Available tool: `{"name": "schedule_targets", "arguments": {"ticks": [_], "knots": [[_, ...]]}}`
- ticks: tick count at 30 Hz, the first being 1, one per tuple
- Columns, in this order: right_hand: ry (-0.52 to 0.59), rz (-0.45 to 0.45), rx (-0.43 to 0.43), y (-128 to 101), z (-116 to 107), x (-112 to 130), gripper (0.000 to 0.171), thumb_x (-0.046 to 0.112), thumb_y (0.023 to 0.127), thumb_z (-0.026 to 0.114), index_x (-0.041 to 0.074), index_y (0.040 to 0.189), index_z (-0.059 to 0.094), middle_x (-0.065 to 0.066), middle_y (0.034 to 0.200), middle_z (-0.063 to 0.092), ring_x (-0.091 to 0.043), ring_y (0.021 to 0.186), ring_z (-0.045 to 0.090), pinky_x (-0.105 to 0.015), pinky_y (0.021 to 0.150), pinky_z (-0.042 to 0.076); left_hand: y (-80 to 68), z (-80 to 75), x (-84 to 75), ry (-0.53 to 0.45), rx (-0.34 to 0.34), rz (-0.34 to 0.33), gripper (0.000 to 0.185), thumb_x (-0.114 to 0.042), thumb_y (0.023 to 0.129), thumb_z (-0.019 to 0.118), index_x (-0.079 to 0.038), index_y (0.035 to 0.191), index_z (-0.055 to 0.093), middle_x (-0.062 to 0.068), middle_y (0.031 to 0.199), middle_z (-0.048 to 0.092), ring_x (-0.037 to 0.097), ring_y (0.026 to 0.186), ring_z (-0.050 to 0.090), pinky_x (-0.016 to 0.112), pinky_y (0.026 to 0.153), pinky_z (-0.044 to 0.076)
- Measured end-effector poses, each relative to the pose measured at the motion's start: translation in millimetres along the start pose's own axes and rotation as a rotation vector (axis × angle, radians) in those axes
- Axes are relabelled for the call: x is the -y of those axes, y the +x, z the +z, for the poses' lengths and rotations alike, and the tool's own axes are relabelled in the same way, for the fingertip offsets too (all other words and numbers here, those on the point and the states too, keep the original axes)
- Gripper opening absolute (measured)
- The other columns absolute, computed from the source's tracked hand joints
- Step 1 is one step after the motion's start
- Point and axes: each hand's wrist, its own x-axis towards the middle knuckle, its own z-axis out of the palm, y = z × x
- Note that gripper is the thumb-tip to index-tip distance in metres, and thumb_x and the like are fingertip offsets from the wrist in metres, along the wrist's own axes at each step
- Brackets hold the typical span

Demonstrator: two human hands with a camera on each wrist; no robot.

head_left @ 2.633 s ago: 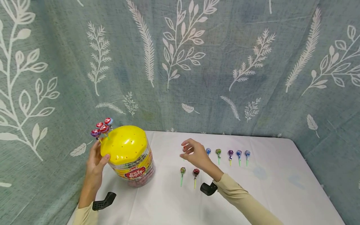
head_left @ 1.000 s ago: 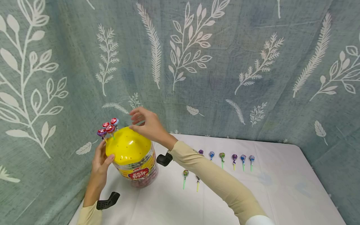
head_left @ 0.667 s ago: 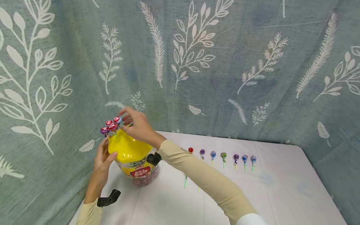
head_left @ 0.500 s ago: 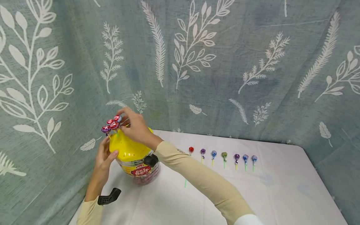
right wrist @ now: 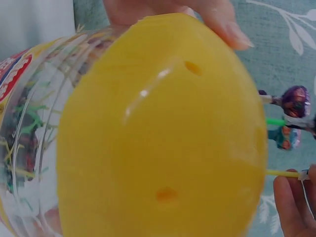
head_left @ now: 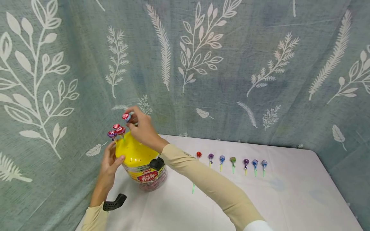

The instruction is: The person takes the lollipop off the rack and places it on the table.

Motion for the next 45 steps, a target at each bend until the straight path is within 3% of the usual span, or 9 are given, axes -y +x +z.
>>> {"name": "schedule_targets", "arguments": {"ticks": [15, 20, 36, 45], "knots": [[0.052, 0.0, -0.039, -14.0, -42.3, 4.0, 0.031, -0.003, 0.086, 0.063, 0.006, 0.113, 0.051, -0.007, 0.085, 0.063, -0.008, 0.072, 0.062, -0.017, 0.063, 0.051, 3.8, 3.3, -2.1, 0.009, -0.003, -0.008, 0.063, -0.006, 0.093, 0.051, -0.018, 0.148, 0.022, 0.005, 0.139, 0.032, 0.013, 0.123, 0.037, 0.012, 0.093, 0.035], [0.083, 0.009, -0.036, -22.5, -56.1, 1.6, 0.032, -0.004, 0.086, 0.063, 0.005, 0.115, 0.051, -0.011, 0.086, 0.064, -0.017, 0.074, 0.064, -0.018, 0.063, 0.051, 5.4, 3.3, -0.6, 0.011, -0.012, -0.007, 0.064, -0.007, 0.093, 0.051, -0.02, 0.148, 0.022, 0.005, 0.141, 0.032, 0.013, 0.123, 0.037, 0.012, 0.094, 0.034], [0.123, 0.079, -0.068, -59.4, -89.1, -10.2, 0.033, -0.003, 0.085, 0.063, 0.007, 0.114, 0.051, -0.009, 0.089, 0.063, -0.013, 0.073, 0.062, -0.028, 0.063, 0.055, 3.9, 13.2, 3.6, -0.086, -0.069, -0.036, 0.064, -0.008, 0.094, 0.049, -0.021, 0.149, 0.021, 0.008, 0.145, 0.027, 0.017, 0.125, 0.035, 0.014, 0.094, 0.035], [0.158, 0.146, -0.044, -83.5, -104.1, -5.5, 0.034, -0.005, 0.086, 0.061, 0.001, 0.117, 0.051, -0.016, 0.092, 0.063, -0.025, 0.078, 0.064, -0.033, 0.067, 0.055, -2.1, 12.6, 6.3, -0.114, -0.087, -0.022, 0.065, -0.007, 0.092, 0.048, -0.021, 0.15, 0.02, 0.008, 0.147, 0.025, 0.018, 0.124, 0.036, 0.015, 0.095, 0.035]]}}
